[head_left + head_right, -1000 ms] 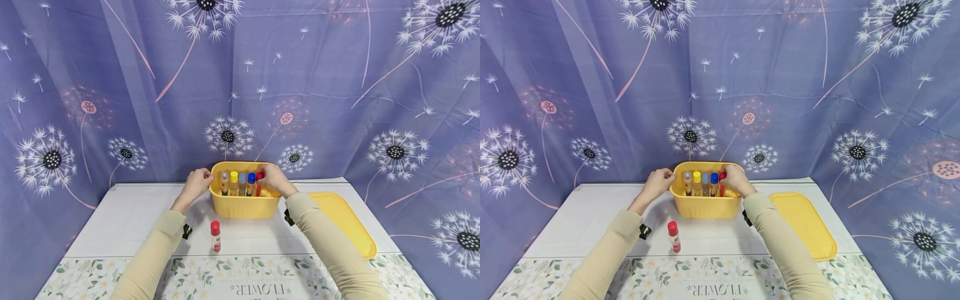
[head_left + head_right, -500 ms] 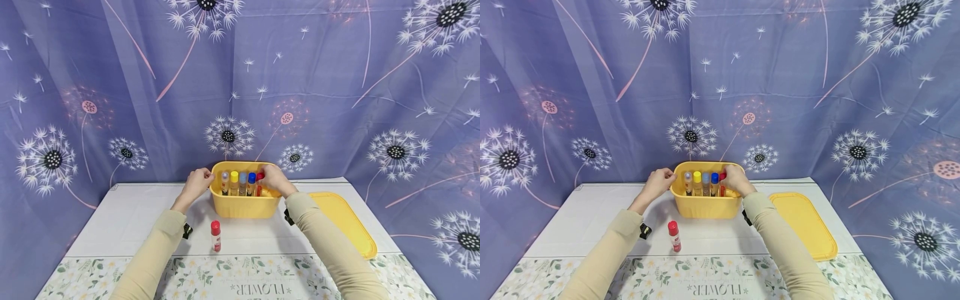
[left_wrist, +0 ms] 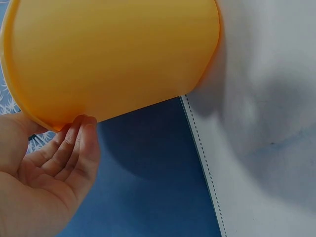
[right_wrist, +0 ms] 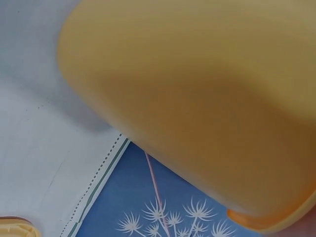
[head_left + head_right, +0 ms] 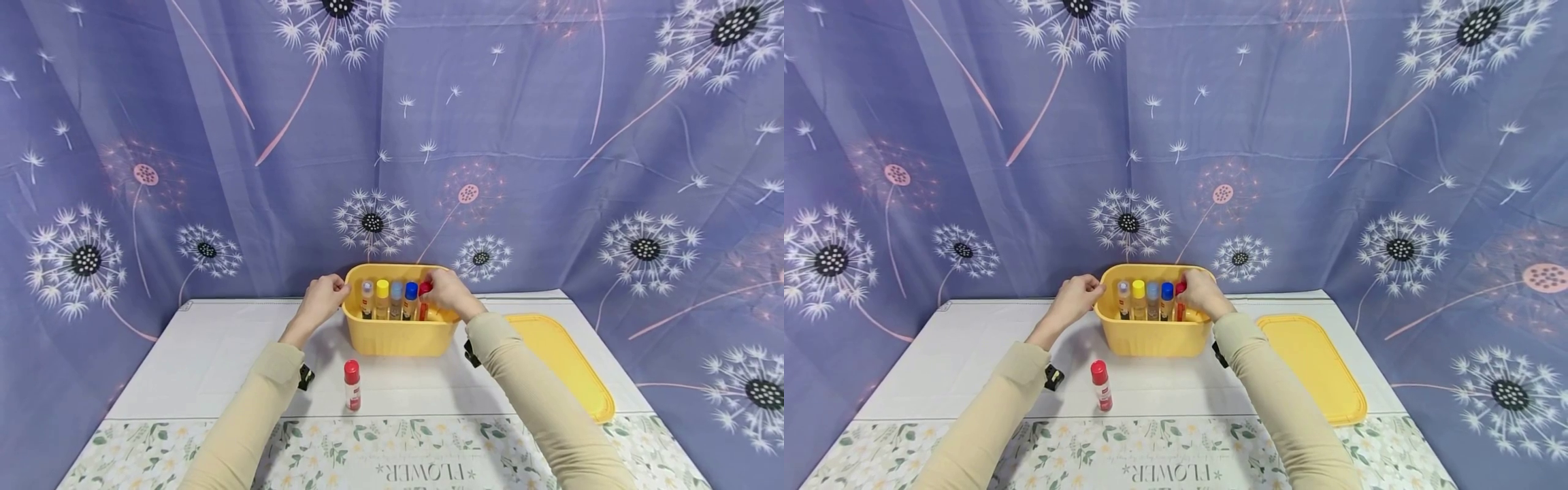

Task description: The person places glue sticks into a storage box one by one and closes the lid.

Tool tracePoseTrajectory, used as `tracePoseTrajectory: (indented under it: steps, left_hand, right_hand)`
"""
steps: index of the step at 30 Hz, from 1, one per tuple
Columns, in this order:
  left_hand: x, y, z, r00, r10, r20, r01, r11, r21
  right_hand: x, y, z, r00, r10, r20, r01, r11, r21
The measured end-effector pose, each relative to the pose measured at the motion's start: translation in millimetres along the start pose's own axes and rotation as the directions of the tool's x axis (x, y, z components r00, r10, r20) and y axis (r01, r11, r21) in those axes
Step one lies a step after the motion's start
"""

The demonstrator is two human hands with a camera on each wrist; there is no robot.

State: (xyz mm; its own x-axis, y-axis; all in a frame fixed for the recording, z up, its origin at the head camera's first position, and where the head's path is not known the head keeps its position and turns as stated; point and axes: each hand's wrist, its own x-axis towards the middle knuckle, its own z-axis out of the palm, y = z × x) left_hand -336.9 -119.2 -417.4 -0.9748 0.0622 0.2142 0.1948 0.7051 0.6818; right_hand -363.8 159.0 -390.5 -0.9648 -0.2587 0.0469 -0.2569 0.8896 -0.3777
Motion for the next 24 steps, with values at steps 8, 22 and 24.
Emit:
tracePoseTrajectory:
  steps: [8,22,24]
  left_hand:
    - [1.0,-0.9,1.1,1.000,-0.006,0.002,0.006,1.000,0.001]
    - [1.8,-1.7,1.7,1.000,-0.023,0.007,0.023,1.000,-0.014]
    - [1.6,-2.1,2.0,1.000,-0.019,0.004,0.019,1.000,-0.014]
  right_hand:
    - [-3.5,-1,-2,1.000,-0.007,-0.001,0.007,1.000,0.024]
    - [-19.5,-20,-30,0.996,-0.061,-0.062,0.064,0.997,0.053]
    - [-24.3,-25,-34,0.993,-0.088,-0.077,0.091,0.995,0.041]
